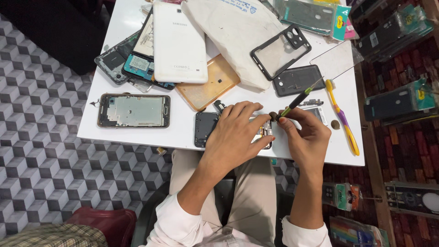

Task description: The person uses a screwdriver to remove screws from the back of a disassembled smartphone. They then use a prying tool to lift and separate the battery from the phone chassis.

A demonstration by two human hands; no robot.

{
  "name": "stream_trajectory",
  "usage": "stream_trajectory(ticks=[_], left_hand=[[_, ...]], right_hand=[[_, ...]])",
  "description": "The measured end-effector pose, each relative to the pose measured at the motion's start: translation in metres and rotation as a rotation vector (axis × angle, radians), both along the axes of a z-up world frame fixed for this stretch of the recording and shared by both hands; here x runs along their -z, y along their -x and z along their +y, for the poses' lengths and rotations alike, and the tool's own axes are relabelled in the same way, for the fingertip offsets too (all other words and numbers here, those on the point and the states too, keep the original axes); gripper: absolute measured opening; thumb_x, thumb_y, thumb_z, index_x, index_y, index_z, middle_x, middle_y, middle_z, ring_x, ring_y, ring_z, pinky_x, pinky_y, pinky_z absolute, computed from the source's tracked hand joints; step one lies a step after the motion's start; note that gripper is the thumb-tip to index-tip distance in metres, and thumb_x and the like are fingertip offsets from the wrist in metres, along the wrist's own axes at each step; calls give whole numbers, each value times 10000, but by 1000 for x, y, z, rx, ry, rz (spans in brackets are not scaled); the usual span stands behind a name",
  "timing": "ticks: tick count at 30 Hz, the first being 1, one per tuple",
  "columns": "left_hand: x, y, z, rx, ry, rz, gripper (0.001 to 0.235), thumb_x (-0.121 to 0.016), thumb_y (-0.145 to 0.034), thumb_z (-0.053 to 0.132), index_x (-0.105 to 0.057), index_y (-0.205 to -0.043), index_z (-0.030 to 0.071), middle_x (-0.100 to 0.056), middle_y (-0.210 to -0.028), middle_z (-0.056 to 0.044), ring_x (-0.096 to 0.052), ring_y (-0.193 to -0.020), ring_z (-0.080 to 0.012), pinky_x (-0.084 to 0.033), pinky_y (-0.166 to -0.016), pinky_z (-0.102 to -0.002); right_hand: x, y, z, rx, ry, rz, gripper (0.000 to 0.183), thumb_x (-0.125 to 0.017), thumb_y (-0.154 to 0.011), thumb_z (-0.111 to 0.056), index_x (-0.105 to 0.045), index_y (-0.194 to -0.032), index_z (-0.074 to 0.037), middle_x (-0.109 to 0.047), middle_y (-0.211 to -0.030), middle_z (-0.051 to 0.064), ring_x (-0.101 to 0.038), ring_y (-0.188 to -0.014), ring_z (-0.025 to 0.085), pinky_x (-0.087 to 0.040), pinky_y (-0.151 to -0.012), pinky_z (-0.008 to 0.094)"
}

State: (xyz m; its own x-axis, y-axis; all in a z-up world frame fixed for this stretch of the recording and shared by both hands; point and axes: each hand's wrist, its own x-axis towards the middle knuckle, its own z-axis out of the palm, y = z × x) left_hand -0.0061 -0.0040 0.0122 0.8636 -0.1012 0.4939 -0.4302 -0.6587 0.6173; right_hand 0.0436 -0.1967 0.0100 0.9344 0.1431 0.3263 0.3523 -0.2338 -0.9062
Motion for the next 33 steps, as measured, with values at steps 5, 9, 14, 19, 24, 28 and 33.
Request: stream_trajectory(ticks=[5, 9, 14, 19, 24, 28, 33], left_hand=[[2, -1, 0, -2, 3, 1, 500, -740, -876, 387, -692, -1256, 65, -620, -1326, -135, -528, -1274, -315, -382, -1083, -465], [2, -2, 0, 1, 3, 15, 500, -739, -880, 390, -695, -1258, 66, -620, -1328, -135, -527, -1268, -314, -380, -1081, -465], [2, -1, 0, 1, -1, 9, 490, -738, -885, 390, -695, -1253, 70, -619, -1331, -134, -527, -1269, -311, -381, -1083, -463], [3, -1, 1, 0, -2, 3, 496, -739, -881, 391, -692, -1255, 69, -617, -1331, -132, -525, -1266, -310, -382, -1080, -463], [3, -1, 2, -1, 3, 6, 490, -744, -876, 391, -692, -1239, 66, -619, -1331, -126, -523, -1273, -305, -381, -1079, -460], [3, -1, 2, -2, 10, 6, 513, -751, -861, 394, -688, -1245, 59, -618, -1328, -126, -518, -1274, -301, -377, -1076, -454], [3, -1, 2, -4, 18, 7, 503, -750, -863, 394, -693, -1248, 76, -621, -1331, -115, -516, -1277, -284, -377, -1073, -438]], right_hand=[[1, 1, 1, -48, 29, 5, 241, -723, -930, 96, -675, -1165, 114, -725, -1087, 163, -715, -1023, 194, -619, -922, 316], [0, 0, 2, -64, 0, 33, 236, -707, -934, 102, -669, -1166, 118, -724, -1098, 165, -720, -1044, 194, -626, -933, 319], [-1, 1, 3, -67, 14, 33, 240, -706, -930, 109, -669, -1166, 120, -723, -1090, 170, -716, -1029, 196, -622, -910, 316], [-1, 1, 3, -71, 9, 7, 227, -701, -935, 117, -670, -1160, 121, -722, -1099, 167, -720, -1049, 197, -622, -943, 316], [-2, 3, 3, -66, 22, 37, 203, -702, -926, 125, -674, -1127, 123, -723, -1076, 158, -722, -1019, 192, -630, -906, 308], [-3, 5, 3, -69, 25, 39, 191, -706, -919, 133, -681, -1109, 123, -727, -1068, 158, -725, -1006, 193, -631, -901, 304], [-3, 8, 5, -91, 30, 40, 192, -685, -925, 134, -684, -1116, 117, -736, -1069, 150, -727, -1012, 181, -629, -910, 291]])
